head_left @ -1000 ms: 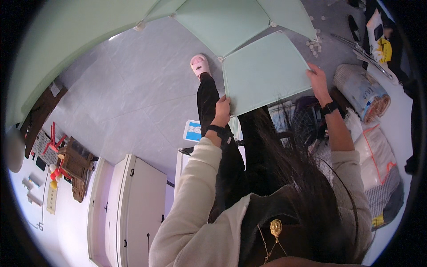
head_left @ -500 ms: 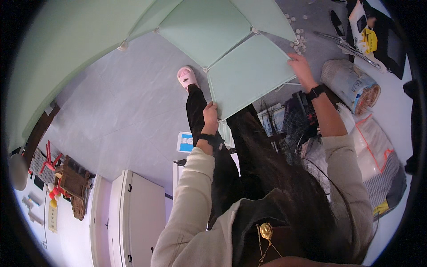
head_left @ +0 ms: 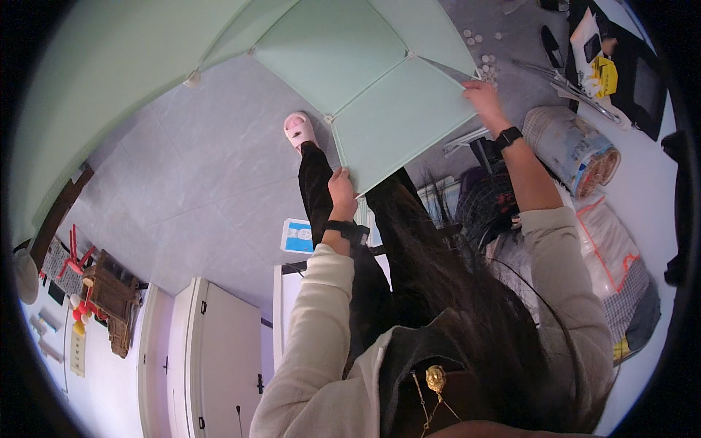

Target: The person assembles a modular structure by connecting light green plastic panels with white corner connectors and zip ties. They repeatedly pick up panels, align edges, insert connectors, and secure joints with zip ties.

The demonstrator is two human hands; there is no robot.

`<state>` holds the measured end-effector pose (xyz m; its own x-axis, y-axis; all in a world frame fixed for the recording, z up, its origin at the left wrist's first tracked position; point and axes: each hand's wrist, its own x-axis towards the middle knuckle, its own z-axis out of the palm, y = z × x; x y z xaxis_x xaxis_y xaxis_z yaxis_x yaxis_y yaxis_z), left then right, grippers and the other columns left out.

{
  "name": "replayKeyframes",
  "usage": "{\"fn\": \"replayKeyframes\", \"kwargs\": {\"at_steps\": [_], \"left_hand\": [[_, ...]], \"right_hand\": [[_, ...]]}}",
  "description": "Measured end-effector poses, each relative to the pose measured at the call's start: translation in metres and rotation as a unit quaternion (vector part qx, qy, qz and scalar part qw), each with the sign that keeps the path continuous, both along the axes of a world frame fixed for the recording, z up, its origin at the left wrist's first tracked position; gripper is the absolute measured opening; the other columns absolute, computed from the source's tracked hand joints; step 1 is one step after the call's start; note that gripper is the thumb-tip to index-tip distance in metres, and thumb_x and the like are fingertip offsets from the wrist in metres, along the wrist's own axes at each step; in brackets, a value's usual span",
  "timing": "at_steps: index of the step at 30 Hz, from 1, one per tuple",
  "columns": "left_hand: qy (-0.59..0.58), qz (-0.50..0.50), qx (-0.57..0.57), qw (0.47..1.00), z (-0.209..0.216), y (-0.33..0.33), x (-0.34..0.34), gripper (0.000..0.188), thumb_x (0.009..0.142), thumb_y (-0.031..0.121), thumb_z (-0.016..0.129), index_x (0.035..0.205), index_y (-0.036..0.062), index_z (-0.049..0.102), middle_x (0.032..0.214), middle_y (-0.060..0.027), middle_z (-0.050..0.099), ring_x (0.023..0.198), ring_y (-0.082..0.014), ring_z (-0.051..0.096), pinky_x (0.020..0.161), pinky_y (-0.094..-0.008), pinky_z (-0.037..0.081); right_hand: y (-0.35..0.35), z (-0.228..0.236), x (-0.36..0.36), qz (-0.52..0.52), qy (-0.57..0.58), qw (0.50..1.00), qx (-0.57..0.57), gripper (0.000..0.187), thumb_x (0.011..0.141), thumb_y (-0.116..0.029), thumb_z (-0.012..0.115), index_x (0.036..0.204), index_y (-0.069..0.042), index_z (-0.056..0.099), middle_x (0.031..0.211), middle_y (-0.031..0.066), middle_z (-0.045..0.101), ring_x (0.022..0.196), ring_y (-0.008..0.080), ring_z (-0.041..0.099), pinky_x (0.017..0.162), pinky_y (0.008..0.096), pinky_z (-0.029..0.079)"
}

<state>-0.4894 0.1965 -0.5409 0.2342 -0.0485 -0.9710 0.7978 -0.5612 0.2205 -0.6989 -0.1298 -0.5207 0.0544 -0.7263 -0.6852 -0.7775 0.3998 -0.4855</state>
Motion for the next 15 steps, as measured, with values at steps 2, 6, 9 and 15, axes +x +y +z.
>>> {"fn": "replayKeyframes", "kwargs": {"at_steps": [2,6,9,15], "left_hand": [[0.003,-0.003,-0.001,1.0,-0.001,0.0,-0.003,0.037,0.089,0.014,0.048,0.118,-0.0072,0.055,0.093,-0.0074,0.059,0.08,-0.0174,0.056,0.072,-0.0299,0.046],[-0.015,-0.002,0.027,1.0,-0.006,0.0,-0.001,0.036,0.089,0.013,0.049,0.118,-0.0076,0.055,0.093,-0.0069,0.06,0.08,-0.0172,0.056,0.073,-0.03,0.046],[0.001,0.009,0.0,1.0,-0.01,0.001,0.005,0.036,0.088,0.012,0.049,0.118,-0.0079,0.055,0.091,-0.0065,0.06,0.08,-0.0168,0.056,0.072,-0.0301,0.046],[-0.003,0.005,0.019,1.0,-0.012,0.0,0.006,0.037,0.088,0.013,0.05,0.118,-0.0079,0.056,0.093,-0.0084,0.061,0.081,-0.017,0.057,0.072,-0.0292,0.045]], "right_hand": [[-0.003,-0.001,0.003,-0.027,-0.004,1.0,0.014,0.033,0.07,-0.009,0.059,0.099,0.007,0.066,0.087,0.0137,0.067,0.08,0.0218,0.062,0.072,0.0304,0.046],[-0.006,-0.004,0.005,-0.029,0.027,0.999,0.022,0.031,0.07,-0.01,0.059,0.096,0.007,0.065,0.085,0.0147,0.066,0.078,0.0228,0.062,0.07,0.0322,0.046],[-0.003,-0.005,0.004,0.006,0.039,0.999,-0.009,0.03,0.071,-0.012,0.058,0.091,0.008,0.065,0.08,0.018,0.066,0.074,0.0273,0.063,0.067,0.0352,0.046],[-0.001,-0.009,0.005,-0.035,0.044,0.998,-0.027,0.03,0.076,-0.017,0.056,0.085,0.011,0.063,0.078,0.0216,0.065,0.072,0.0326,0.064,0.062,0.0394,0.047]]}}
